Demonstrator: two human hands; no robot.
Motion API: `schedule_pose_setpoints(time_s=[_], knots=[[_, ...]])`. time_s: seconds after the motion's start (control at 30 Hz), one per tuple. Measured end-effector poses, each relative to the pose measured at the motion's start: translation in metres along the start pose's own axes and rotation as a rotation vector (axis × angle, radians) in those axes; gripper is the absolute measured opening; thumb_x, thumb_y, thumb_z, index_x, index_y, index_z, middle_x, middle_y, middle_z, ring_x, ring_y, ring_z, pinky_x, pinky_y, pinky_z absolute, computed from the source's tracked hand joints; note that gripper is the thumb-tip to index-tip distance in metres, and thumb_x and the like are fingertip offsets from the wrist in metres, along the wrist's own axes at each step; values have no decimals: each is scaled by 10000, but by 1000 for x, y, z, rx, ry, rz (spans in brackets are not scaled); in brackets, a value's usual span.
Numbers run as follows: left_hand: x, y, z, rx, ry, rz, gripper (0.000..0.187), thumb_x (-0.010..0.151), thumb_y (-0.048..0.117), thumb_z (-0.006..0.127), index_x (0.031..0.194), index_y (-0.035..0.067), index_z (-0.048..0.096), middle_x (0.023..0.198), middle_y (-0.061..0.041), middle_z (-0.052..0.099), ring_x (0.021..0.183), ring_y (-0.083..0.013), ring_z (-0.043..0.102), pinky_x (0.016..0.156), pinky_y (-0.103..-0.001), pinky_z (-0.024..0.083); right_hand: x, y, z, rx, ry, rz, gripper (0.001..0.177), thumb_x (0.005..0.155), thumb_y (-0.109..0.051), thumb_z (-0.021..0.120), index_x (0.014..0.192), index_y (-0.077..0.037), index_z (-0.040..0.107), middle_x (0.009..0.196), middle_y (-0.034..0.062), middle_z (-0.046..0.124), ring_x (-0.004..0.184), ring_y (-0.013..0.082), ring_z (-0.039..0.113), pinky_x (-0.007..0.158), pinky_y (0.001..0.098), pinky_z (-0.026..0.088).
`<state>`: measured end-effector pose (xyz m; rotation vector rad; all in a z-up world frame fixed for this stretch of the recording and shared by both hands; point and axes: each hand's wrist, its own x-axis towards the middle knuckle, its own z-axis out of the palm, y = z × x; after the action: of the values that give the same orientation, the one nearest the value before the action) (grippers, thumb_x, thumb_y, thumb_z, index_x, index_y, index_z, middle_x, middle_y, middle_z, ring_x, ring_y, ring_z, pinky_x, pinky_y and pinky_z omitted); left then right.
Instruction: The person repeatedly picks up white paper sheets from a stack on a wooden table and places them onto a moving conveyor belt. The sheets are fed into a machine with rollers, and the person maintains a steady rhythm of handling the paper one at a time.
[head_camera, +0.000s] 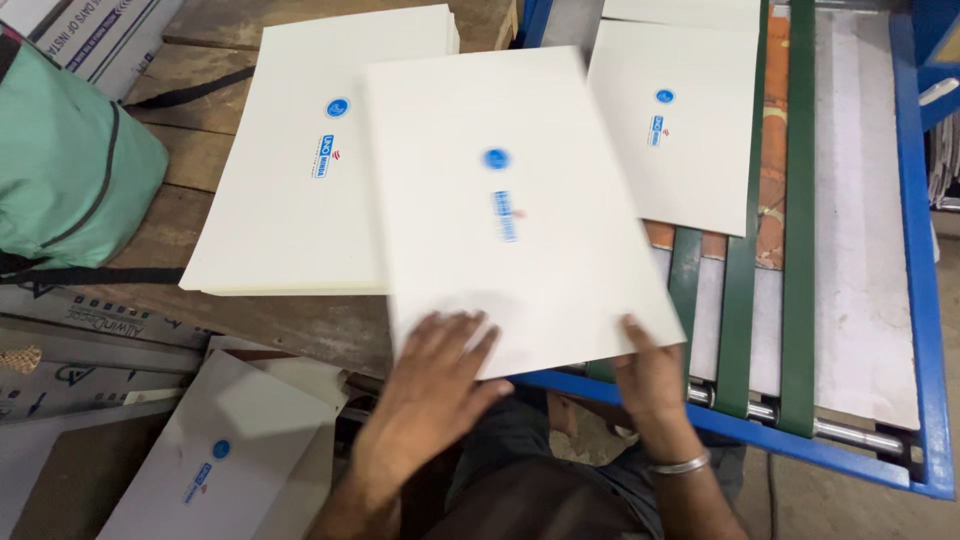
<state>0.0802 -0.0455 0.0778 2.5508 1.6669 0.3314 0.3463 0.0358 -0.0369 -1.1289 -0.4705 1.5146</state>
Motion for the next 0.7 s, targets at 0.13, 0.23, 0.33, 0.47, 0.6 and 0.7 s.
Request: schedule_pose_setpoints(time_s=[0.13,0.23,0.33,0.47,0.6,0.7], knots=[[2,-50,-7,113,132,-207,645,968,512,557,1390,25,581,1479,-190,538,1416,-361,425,1188,-545,282,23,-4,-58,29,246,-136,293,1003,-35,655,1283,-5,574,1160,78,661,977,161,667,730,262,566],[11,-92,-6,264,235,-282,625,950,478,642,1340,-8,609,1424,-216,578,1380,-387,459,1134,-560,323,36,-8,-92,86,280,-284,360,1002,-8,616,1350,9,528,1263,99,640,1112,210,681,867,345,638],[13,-106,1,233,308,-315,584,933,408,698,1326,-19,638,1370,-197,630,1336,-361,529,1121,-514,400,43,-7,-123,43,293,-361,409,1001,-13,576,1397,-11,471,1317,125,592,1158,263,661,859,438,645],[8,-112,8,246,384,-284,511,895,343,779,1252,-10,690,1289,-161,683,1256,-331,607,1078,-470,472,52,17,-164,36,338,-369,407,1024,-7,580,1407,15,443,1349,147,579,1188,271,655,902,422,649],[5,-108,8,244,396,-308,410,856,247,816,1191,30,725,1244,-121,713,1209,-292,649,1046,-446,508,47,48,-189,-85,440,-277,402,1095,-41,638,1450,55,477,1318,163,615,1071,266,605,722,349,459],[4,-108,8,236,404,-316,415,826,239,827,1180,42,737,1222,-105,726,1179,-281,666,1017,-443,520,25,63,-189,-112,478,-239,384,1023,-66,642,1381,33,545,1262,117,646,1061,223,649,756,315,532]])
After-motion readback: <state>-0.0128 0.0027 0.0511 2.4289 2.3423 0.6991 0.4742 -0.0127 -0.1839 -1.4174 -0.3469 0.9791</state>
